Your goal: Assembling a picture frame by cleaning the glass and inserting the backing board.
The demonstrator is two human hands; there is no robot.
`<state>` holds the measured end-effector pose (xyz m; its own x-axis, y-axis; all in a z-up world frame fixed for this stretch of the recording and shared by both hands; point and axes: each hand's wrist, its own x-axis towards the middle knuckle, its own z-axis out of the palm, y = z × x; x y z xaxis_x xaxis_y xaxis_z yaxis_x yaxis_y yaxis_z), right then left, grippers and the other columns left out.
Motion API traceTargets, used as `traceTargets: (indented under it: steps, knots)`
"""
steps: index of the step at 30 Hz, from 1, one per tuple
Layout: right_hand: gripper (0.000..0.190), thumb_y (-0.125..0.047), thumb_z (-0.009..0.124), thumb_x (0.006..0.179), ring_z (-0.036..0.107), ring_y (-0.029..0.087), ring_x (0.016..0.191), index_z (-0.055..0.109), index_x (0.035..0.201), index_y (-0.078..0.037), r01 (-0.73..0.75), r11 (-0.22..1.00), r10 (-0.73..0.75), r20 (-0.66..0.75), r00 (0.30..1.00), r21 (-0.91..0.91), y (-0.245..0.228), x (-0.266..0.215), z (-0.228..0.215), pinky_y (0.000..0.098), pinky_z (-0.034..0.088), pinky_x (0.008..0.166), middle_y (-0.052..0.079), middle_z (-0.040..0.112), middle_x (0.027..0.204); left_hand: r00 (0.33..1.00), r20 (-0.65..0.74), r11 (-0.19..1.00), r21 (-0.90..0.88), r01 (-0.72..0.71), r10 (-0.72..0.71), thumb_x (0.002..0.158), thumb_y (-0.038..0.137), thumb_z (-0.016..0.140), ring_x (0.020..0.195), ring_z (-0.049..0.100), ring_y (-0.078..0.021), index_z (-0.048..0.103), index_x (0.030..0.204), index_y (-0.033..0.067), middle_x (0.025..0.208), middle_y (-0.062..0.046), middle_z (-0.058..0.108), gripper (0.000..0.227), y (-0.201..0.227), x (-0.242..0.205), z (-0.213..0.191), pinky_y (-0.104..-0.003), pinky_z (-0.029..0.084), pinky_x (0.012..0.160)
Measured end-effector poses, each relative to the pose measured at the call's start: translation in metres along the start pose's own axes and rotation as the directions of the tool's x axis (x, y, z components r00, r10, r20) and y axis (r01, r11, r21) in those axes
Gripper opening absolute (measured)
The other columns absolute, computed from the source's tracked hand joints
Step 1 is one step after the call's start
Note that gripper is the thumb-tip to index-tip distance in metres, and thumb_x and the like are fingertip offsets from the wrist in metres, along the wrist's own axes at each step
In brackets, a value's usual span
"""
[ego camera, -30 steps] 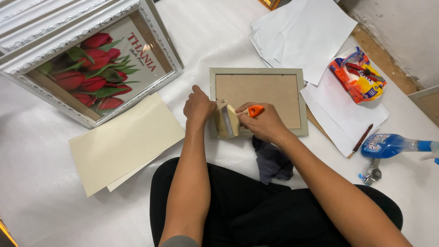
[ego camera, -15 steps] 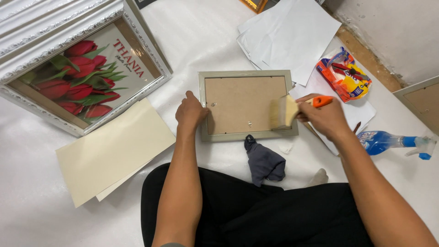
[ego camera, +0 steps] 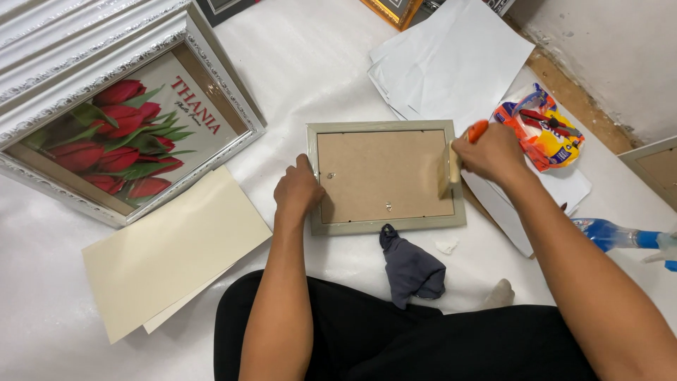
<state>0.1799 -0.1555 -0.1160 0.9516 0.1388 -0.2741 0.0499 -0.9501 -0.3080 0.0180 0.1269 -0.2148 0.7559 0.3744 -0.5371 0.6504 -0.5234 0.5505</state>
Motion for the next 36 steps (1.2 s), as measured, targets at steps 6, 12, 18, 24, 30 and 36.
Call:
traceTargets:
  steps: [6, 12, 18, 24, 30, 36]
  knots:
    - [0.019, -0.02, 0.066, 0.084, 0.067, 0.037, 0.059, 0.064, 0.071, -0.006, 0.207, 0.978, -0.202, -0.256, 0.945, -0.01, -0.013, 0.079, 0.007, 0.0416, 0.054, 0.056, 0.009, 0.056, 0.057, 0.999, 0.033, 1.0, 0.018, 0.004, -0.004, 0.087, 0.01, 0.074, 0.119, 0.061, -0.0547, 0.042, 0.146, -0.0011, 0.128, -0.033, 0.06, 0.068, -0.008, 0.013, 0.007, -0.067, 0.05, 0.095]
    - [0.024, -0.021, 0.061, 0.079, 0.071, 0.053, 0.077, 0.076, 0.078, -0.003, 0.258, 0.961, -0.271, -0.139, 0.952, -0.103, -0.085, 0.028, 0.072, 0.0562, 0.057, 0.066, 0.027, 0.069, 0.07, 0.998, -0.02, 0.996, -0.065, 0.054, -0.055, 0.093, 0.013, 0.06, 0.11, 0.067, -0.0501, 0.048, 0.139, -0.0018, 0.113, -0.029, 0.067, 0.05, -0.009, 0.015, 0.007, -0.063, 0.053, 0.092]
    - [0.015, -0.02, 0.062, 0.08, 0.069, 0.019, 0.052, 0.073, 0.079, -0.009, 0.277, 0.807, -0.373, 0.088, 0.924, 0.521, -0.168, -0.041, 0.084, 0.0289, 0.056, 0.06, 0.007, 0.063, 0.054, 0.994, -0.023, 0.984, -0.146, 0.098, -0.102, 0.092, 0.02, 0.057, 0.115, 0.064, -0.0508, 0.032, 0.142, -0.0015, 0.118, -0.028, 0.066, 0.06, -0.004, 0.014, 0.0, -0.067, 0.048, 0.097]
    - [0.02, -0.028, 0.064, 0.083, 0.07, 0.046, 0.077, 0.078, 0.089, -0.014, 0.455, 0.863, -0.433, -0.142, 0.89, 0.219, -0.141, -0.042, 0.119, 0.0525, 0.049, 0.062, 0.025, 0.067, 0.073, 0.978, -0.173, 0.966, -0.249, 0.07, -0.115, 0.092, 0.007, 0.049, 0.109, 0.066, -0.0533, 0.032, 0.144, -0.0114, 0.106, -0.029, 0.068, 0.058, -0.011, 0.015, 0.002, -0.067, 0.049, 0.092]
    - [0.027, -0.016, 0.069, 0.081, 0.074, 0.027, 0.071, 0.076, 0.101, 0.001, -0.004, 0.755, -0.195, 0.23, 0.953, 0.656, -0.093, -0.086, 0.093, 0.0376, 0.064, 0.067, 0.03, 0.071, 0.08, 0.974, -0.217, 0.968, -0.249, 0.014, -0.07, 0.101, 0.016, 0.04, 0.104, 0.067, -0.0512, 0.034, 0.143, -0.0129, 0.101, -0.028, 0.068, 0.051, -0.012, 0.014, 0.004, -0.067, 0.05, 0.088]
    - [0.022, -0.013, 0.065, 0.086, 0.072, 0.036, 0.071, 0.076, 0.099, 0.001, 0.025, 0.904, -0.029, 0.003, 1.0, 0.427, 0.024, -0.068, 0.031, 0.0452, 0.061, 0.064, 0.029, 0.068, 0.078, 0.977, -0.212, 0.973, -0.229, -0.026, -0.024, 0.102, 0.016, 0.043, 0.095, 0.07, -0.0491, 0.04, 0.137, -0.0133, 0.093, -0.027, 0.068, 0.046, -0.013, 0.01, 0.009, -0.064, 0.053, 0.082]
